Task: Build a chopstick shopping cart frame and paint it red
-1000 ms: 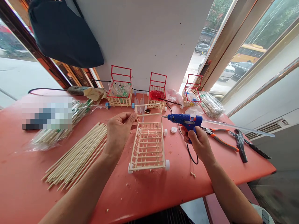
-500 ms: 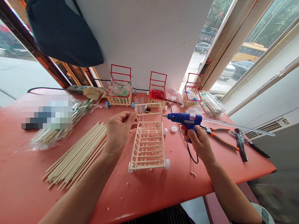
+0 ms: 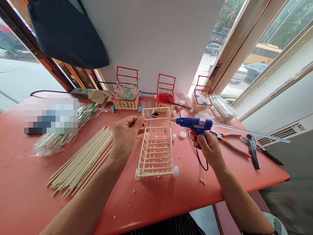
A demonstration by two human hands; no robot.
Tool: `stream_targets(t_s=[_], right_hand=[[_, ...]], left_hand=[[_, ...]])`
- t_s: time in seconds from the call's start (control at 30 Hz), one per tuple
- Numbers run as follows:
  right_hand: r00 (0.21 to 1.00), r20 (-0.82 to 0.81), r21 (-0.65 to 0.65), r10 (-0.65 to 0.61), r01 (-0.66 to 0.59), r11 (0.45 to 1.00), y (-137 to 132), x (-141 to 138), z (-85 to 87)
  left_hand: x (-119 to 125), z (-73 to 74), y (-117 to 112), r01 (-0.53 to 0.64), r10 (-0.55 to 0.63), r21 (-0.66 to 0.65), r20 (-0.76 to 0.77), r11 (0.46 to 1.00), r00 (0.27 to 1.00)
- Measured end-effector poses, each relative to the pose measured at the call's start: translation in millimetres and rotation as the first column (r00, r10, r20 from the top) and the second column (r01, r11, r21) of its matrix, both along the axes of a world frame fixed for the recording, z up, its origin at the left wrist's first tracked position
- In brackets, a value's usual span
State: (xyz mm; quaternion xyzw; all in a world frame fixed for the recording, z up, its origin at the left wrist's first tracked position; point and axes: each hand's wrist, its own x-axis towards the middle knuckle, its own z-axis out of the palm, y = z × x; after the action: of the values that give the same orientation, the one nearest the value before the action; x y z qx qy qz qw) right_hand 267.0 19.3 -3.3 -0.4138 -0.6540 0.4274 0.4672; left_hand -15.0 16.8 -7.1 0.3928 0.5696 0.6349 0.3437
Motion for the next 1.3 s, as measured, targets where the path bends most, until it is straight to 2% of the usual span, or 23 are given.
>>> stream_targets(t_s=[1.3], right_hand=[[0.994,0.101,0.064,-0.040,0.033,0.997,-1.1,3.5,1.3]], left_hand=[[-1.6,-2.7,0.9,0.012,-0.012,0.021,0.002,1.000,1.000]])
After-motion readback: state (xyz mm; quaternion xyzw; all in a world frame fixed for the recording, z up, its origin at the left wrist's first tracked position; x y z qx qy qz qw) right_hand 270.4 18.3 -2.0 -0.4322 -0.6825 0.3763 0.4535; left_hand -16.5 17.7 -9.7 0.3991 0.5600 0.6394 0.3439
